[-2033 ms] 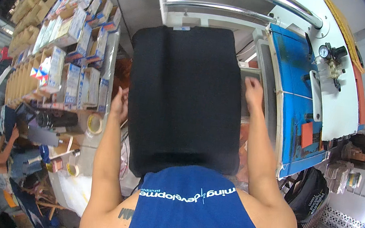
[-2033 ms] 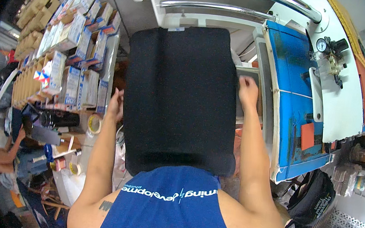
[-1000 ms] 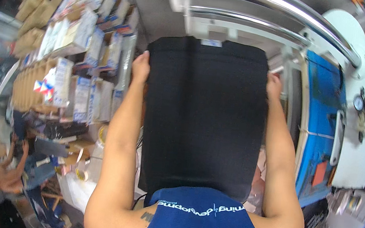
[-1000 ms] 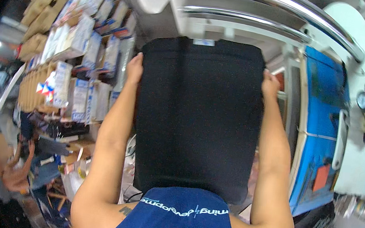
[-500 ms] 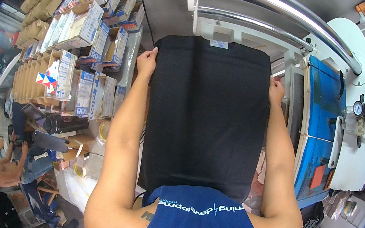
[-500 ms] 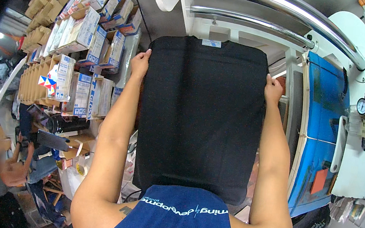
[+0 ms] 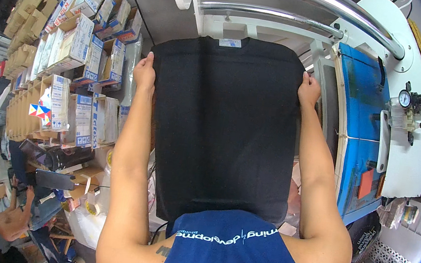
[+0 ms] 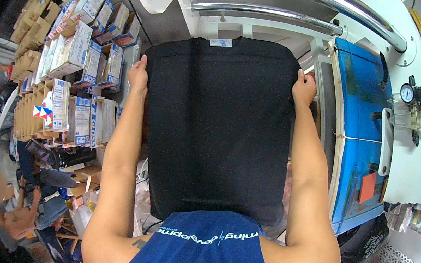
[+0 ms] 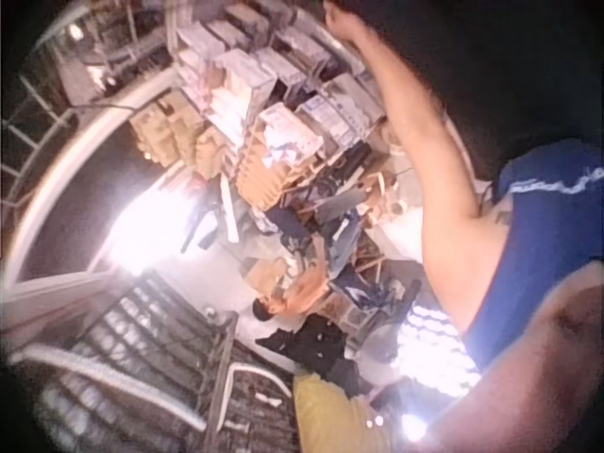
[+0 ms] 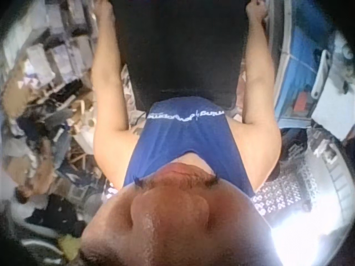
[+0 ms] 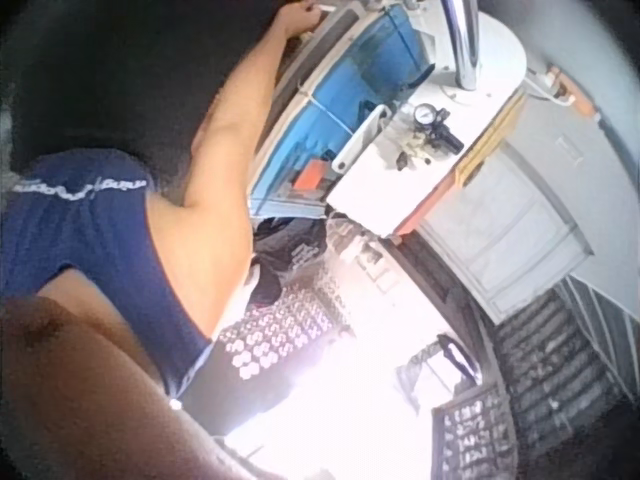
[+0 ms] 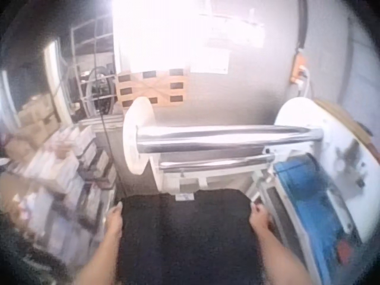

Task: The person places a black t-shirt on a heat press, aligns a transfer sticker on the chest, and operates the machine to apply the design. They repeat the process on the back of the shirt with a larger transfer.

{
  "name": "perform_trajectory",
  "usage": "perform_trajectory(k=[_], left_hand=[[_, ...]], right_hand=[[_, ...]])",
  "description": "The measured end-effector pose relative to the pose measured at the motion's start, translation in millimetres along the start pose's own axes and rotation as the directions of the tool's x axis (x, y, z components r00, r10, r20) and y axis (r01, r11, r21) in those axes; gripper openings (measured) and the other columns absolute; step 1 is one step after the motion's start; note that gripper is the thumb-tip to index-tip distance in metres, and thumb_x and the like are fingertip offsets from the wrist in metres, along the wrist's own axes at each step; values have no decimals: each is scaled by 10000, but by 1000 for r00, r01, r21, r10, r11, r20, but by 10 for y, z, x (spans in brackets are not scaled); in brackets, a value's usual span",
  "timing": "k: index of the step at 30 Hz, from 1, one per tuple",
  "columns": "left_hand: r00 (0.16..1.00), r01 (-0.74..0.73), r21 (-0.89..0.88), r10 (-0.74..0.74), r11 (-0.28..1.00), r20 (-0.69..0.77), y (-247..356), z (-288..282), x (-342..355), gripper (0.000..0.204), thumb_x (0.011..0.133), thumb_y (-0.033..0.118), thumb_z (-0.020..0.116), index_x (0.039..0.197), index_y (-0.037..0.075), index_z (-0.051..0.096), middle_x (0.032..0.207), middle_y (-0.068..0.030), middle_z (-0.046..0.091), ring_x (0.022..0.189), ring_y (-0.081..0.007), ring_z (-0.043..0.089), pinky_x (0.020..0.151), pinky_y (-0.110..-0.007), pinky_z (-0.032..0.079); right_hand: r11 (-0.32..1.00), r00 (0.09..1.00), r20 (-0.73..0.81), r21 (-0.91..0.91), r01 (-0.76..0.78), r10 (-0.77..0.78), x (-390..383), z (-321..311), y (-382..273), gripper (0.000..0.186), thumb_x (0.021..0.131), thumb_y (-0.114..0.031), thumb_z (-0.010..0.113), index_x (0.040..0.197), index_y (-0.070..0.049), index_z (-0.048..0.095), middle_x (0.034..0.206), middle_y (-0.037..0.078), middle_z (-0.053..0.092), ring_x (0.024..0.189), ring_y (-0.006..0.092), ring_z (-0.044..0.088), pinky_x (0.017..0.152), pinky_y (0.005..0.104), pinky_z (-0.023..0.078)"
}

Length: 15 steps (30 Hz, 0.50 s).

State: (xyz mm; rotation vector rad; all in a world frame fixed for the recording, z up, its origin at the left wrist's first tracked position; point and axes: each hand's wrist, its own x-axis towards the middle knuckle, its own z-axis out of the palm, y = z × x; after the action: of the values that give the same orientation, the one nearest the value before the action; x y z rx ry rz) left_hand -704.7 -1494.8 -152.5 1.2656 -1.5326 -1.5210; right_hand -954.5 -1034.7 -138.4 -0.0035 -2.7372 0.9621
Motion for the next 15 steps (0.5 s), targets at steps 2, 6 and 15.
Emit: perform_trajectory(k=[2,6,15], left_hand=[[998,-59,28,58,998,34,11,-14,2,442,951,390,717,1012,-48,734,923,-58,709,870,-142,601,818,-310,477],[998,-63,112,60,992,36,17,-9,-38,434,946,382,721,998,-48,739,899,-59,710,846,-138,601,805,-308,480],[860,-509,332,464,794,211,354,25,-398,400,927,235,701,1245,-2,650,1240,-162,651,1131,-299,623,1019,-384,461]], right_hand=[[999,998,-52,47,21,-18,6,-15,2,454,965,-430,638,830,1,684,801,223,678,774,386,651,758,465,492],[998,999,-8,56,-38,39,-4,35,37,427,956,-414,656,866,-1,716,819,238,690,790,397,666,765,466,497],[992,973,203,-88,-93,109,-18,-92,-162,273,863,-255,722,971,-6,705,1034,212,700,1008,380,663,907,453,504]])
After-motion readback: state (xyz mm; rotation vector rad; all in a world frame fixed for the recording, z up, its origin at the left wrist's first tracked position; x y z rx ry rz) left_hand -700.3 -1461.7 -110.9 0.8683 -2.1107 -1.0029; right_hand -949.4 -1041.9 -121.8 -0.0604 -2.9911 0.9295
